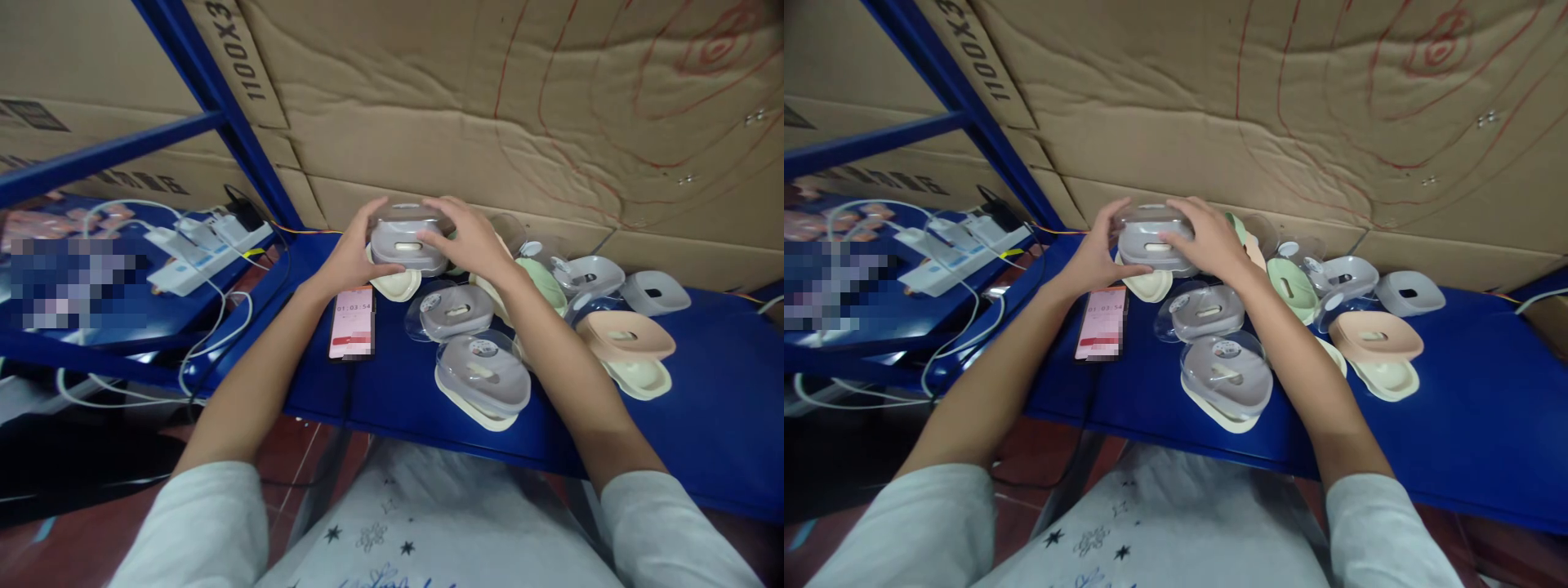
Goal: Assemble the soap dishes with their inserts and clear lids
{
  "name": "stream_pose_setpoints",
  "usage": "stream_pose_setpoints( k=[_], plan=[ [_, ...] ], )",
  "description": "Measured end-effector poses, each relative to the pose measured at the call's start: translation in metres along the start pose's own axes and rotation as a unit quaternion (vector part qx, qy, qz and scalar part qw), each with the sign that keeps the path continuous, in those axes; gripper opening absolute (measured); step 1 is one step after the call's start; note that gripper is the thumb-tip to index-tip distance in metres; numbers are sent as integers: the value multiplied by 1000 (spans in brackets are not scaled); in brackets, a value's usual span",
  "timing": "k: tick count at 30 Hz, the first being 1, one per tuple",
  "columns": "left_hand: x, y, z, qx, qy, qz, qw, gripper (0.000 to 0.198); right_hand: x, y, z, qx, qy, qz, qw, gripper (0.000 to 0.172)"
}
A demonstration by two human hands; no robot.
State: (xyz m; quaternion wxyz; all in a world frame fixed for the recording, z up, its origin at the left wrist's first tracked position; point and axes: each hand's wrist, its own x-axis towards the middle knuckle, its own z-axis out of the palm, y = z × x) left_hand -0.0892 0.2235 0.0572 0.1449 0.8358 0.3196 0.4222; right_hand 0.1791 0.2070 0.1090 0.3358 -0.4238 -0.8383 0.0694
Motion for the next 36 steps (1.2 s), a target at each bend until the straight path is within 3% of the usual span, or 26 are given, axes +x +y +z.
stream_pose_setpoints(
  k=[3, 6, 10, 13, 16, 20, 25, 30, 33, 36],
  plan=[
    [0, -6, 4, -4, 8, -20, 1000, 130, -1, 1, -1, -100, 34, 67, 992, 67],
    [-1, -8, 9, -12, 19, -33, 999, 128, -3, -3, 0, -128, 34, 30, 991, 60],
    [-1, -5, 14, -24, 30, -21, 999, 116, -7, -16, 9, -85, -82, -80, 990, 51],
    [-2, -2, 16, -14, 27, -10, 999, 109, -8, -20, 17, -71, -144, -68, 985, 48],
    [-2, -3, 16, -7, 24, -1, 1000, 104, -7, -16, 19, -53, -161, -64, 983, 40],
    [-1, -6, 15, -1, 22, 12, 1000, 105, -6, -9, 19, -34, -148, -63, 986, 35],
    [-1, -5, 16, 14, 26, 11, 999, 102, -7, -6, 19, -51, -167, -83, 981, 40],
    [-2, -8, 20, -24, 24, -4, 999, 103, -4, -8, 11, -58, -127, -19, 990, 40],
    [-2, -13, 21, -41, 20, -15, 999, 99, -2, -15, -4, -62, -100, -14, 993, 41],
    [-4, -21, 20, -5, 42, -56, 997, 91, -4, -25, -34, -47, -48, -28, 997, 43]
  ],
)
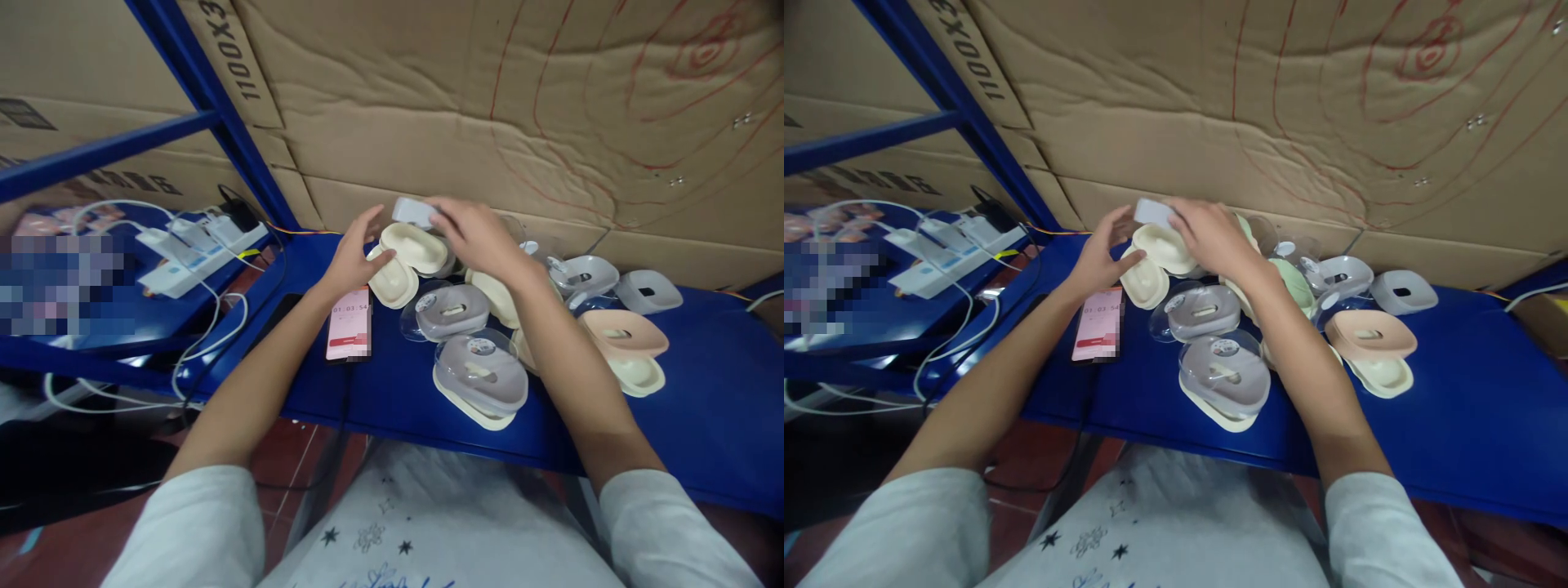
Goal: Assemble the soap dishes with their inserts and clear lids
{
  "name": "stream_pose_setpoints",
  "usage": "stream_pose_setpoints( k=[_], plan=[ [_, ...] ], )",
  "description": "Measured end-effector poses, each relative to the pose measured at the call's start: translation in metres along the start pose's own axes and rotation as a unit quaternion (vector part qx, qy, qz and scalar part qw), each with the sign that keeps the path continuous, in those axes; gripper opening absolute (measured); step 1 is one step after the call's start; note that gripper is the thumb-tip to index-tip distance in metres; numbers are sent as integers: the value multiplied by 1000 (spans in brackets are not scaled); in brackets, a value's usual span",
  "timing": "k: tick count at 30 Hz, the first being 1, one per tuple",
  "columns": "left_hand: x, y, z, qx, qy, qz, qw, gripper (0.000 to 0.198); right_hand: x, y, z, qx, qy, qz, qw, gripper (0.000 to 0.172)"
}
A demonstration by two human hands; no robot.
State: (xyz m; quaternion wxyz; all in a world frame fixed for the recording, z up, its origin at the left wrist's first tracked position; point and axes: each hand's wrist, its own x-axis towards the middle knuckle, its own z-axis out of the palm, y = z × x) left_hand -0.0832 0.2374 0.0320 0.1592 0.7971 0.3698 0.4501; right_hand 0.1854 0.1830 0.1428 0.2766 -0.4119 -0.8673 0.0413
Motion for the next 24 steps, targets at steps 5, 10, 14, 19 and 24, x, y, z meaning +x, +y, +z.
stream_pose_setpoints(
  k=[5, 10, 14, 19, 24],
  plan=[
    [-3, -12, 0, 90, 13, -53, 994, 61, -31, 12, -66, -59, 76, 22, 995, 41],
    [-5, 2, 3, 76, -41, -48, 995, 49, -118, 53, -96, -162, 125, 47, 978, 40],
    [-5, 24, 3, 58, -87, -28, 994, 62, -204, 85, -101, -232, 156, 119, 953, 39],
    [-4, 55, -5, 155, -98, 1, 983, 66, -250, 106, -92, -235, 108, 168, 951, 40],
    [-18, 123, -19, 169, -178, 97, 964, 43, -246, 101, -74, -261, 151, 148, 942, 38]
  ],
)
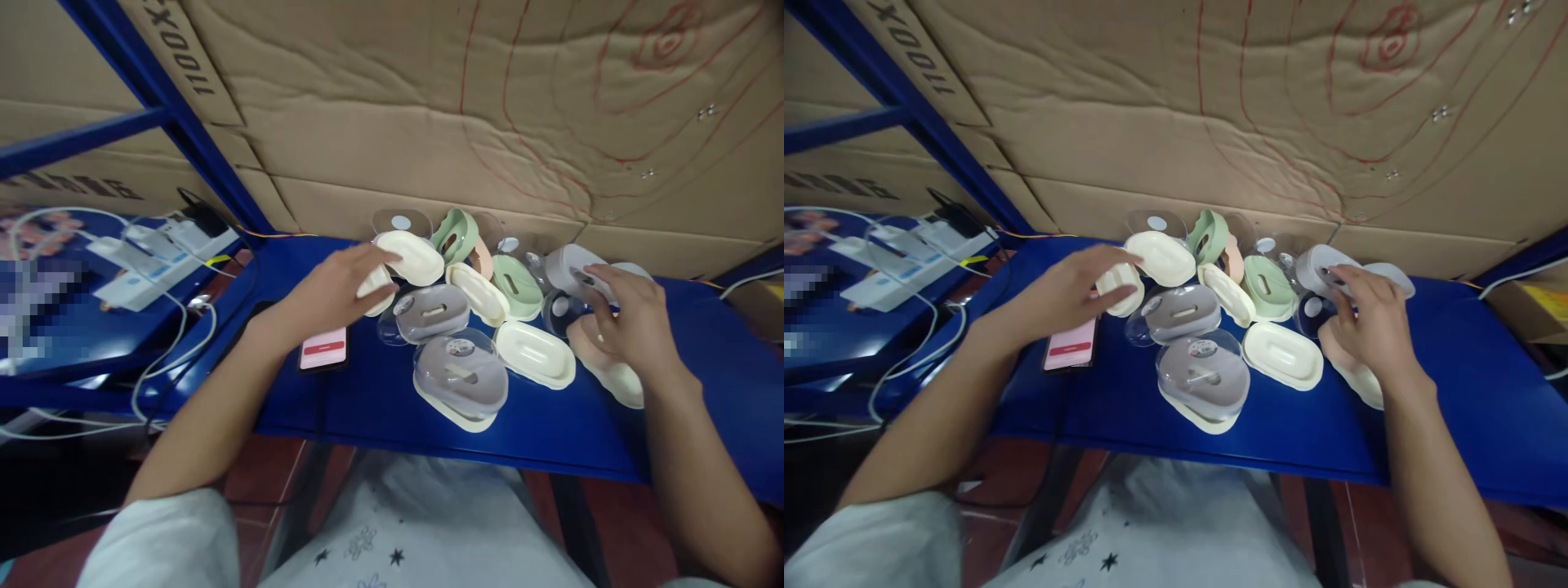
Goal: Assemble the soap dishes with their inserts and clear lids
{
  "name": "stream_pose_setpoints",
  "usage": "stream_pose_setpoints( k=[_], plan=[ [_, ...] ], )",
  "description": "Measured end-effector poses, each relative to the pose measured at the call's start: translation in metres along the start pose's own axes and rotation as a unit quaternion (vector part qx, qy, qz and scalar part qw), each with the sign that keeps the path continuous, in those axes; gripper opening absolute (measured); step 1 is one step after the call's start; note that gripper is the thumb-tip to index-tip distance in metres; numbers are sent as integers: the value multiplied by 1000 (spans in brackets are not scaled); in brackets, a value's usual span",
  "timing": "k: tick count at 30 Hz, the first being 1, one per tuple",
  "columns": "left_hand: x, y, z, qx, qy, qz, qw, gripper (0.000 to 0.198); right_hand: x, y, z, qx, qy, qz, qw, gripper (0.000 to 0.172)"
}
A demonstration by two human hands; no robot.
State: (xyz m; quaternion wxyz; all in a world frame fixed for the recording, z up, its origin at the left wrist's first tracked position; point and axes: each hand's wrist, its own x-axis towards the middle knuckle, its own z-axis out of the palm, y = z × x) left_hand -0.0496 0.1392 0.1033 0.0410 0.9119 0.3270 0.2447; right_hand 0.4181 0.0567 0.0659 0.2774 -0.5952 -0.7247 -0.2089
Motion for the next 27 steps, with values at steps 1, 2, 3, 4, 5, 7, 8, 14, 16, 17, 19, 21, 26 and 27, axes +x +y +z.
stream_pose_setpoints(
  k=[1, 2, 3, 4, 5, 7, 8, 14, 16, 17, 19, 21, 26, 27],
  plan=[
    [-6, 19, -4, 13, -44, 31, 998, 38, -1, -2, 1, -4, -4, 1, 1000, 39],
    [-14, 38, -5, 22, -86, 61, 994, 33, -3, -2, 2, -1, -16, 0, 1000, 39],
    [-23, 57, -4, 19, -121, 94, 988, 29, -5, -2, 3, 7, -33, 1, 999, 40],
    [-33, 75, -1, 11, -148, 126, 981, 27, -7, -1, 4, 19, -52, 4, 998, 40],
    [-43, 91, 5, 3, -168, 157, 973, 25, -9, 2, 6, 33, -68, 10, 997, 41],
    [-64, 115, 21, -3, -196, 185, 963, 20, -10, 7, 10, 60, -88, 28, 994, 42],
    [-72, 123, 30, 1, -178, 192, 965, 22, -10, 9, 11, 69, -93, 36, 993, 42],
    [-97, 133, 70, 11, -96, 123, 988, 44, -3, -12, -5, 60, -36, -27, 997, 35],
    [-98, 133, 75, 11, -103, 106, 989, 46, -6, -42, -16, 88, -34, -93, 991, 33],
    [-98, 134, 77, 8, -105, 101, 989, 46, -10, -59, -20, 112, -55, -132, 983, 34],
    [-98, 136, 80, -2, -103, 91, 991, 44, -20, -95, -24, 155, -133, -211, 956, 47],
    [-100, 138, 82, -16, -94, 78, 992, 39, -33, -124, -23, 178, -196, -250, 931, 61],
    [-106, 142, 85, -54, -79, 67, 993, 14, -58, -143, -18, 189, -197, -196, 942, 59],
    [-108, 142, 85, -56, -77, 72, 993, 14, -62, -141, -18, 183, -185, -173, 950, 59]
  ],
)
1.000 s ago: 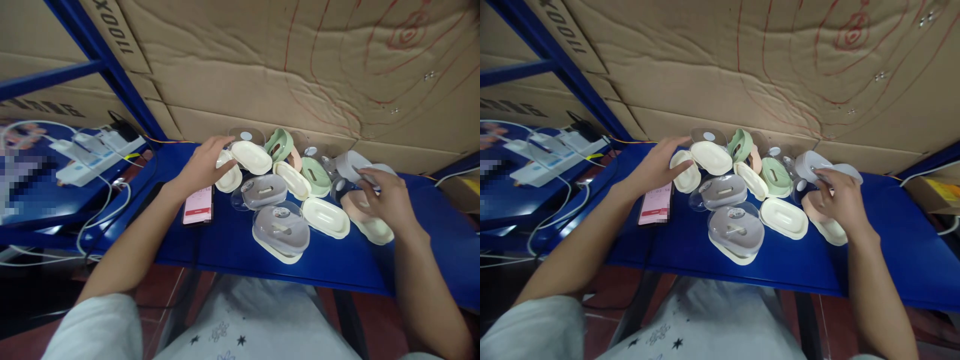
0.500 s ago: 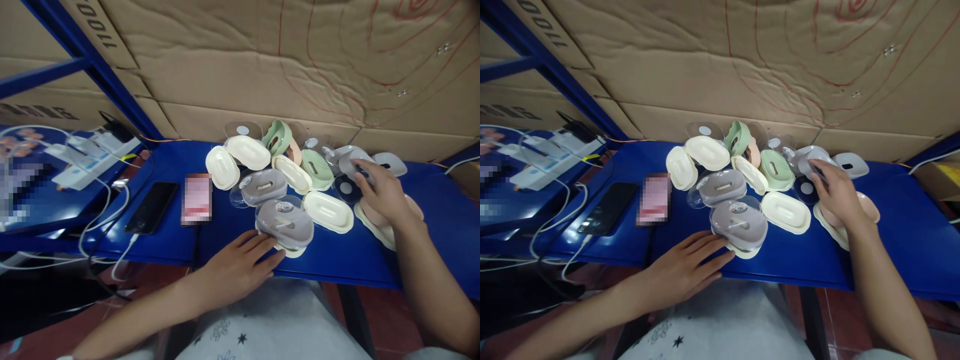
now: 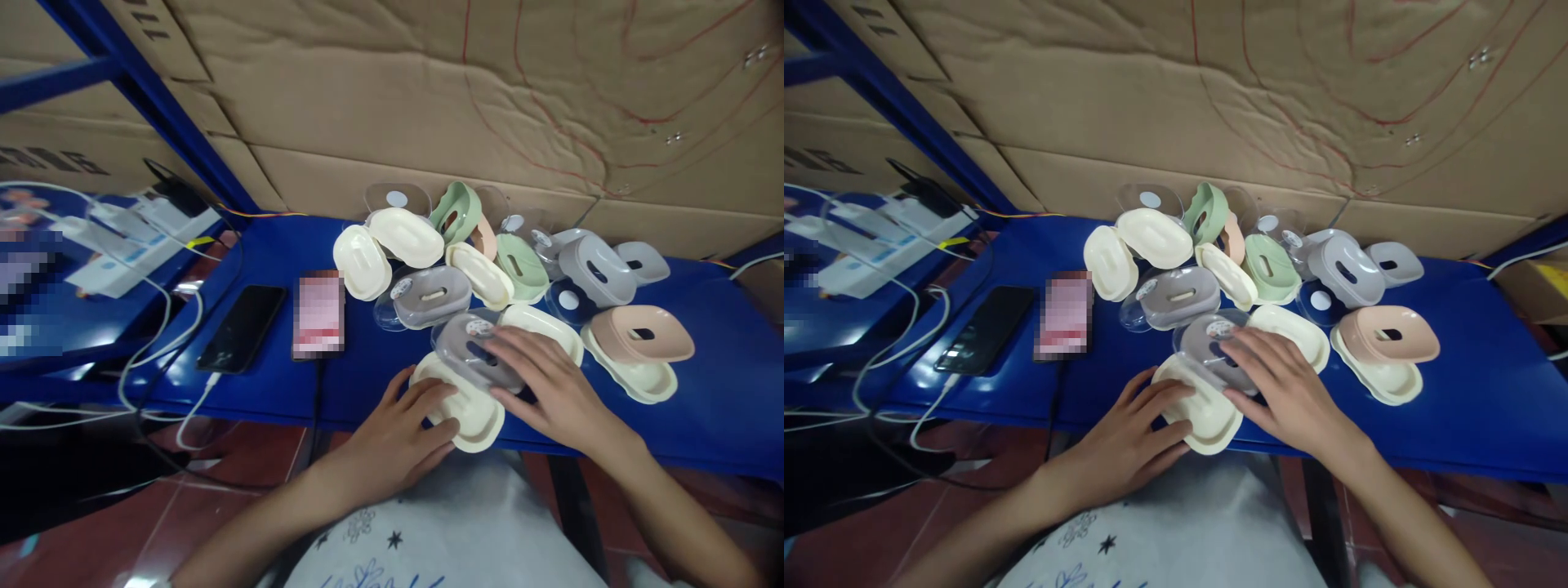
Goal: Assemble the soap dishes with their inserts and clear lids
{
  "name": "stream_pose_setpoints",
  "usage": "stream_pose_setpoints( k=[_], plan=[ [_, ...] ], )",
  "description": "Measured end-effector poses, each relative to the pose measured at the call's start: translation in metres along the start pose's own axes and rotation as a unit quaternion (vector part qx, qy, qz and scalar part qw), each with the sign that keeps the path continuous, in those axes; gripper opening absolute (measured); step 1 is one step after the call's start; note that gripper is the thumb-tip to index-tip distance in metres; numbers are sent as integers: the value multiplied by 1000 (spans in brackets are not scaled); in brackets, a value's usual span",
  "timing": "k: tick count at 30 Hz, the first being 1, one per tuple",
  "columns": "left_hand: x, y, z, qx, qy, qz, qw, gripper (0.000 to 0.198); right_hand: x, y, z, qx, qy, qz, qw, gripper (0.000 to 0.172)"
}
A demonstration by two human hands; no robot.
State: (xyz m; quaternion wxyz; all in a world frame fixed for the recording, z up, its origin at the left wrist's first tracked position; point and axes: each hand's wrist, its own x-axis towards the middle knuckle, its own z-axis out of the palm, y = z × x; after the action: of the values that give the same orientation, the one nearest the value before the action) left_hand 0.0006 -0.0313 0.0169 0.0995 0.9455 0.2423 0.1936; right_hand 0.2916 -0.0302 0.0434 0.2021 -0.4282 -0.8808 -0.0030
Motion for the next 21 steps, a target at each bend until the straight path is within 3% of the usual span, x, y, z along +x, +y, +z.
stream_pose_setpoints(
  k=[3, 6, 11, 15, 21],
  plan=[
    [-4, -1, 1, 0, 19, 10, 1000, 17, -14, -2, 5, -10, 68, 66, 995, 58],
    [-7, -3, 2, -9, 51, 13, 999, 23, -24, -7, 13, -16, 121, 90, 988, 44],
    [-6, -7, 6, 15, 110, -2, 994, 38, -27, -13, 13, 23, 76, 63, 995, 27],
    [-4, -9, 8, 20, 137, -22, 990, 45, -30, -26, 7, 58, 49, 19, 997, 30],
    [-2, -12, 6, -8, 127, -20, 992, 35, -40, -56, 18, -19, 55, -3, 998, 37]
  ],
)
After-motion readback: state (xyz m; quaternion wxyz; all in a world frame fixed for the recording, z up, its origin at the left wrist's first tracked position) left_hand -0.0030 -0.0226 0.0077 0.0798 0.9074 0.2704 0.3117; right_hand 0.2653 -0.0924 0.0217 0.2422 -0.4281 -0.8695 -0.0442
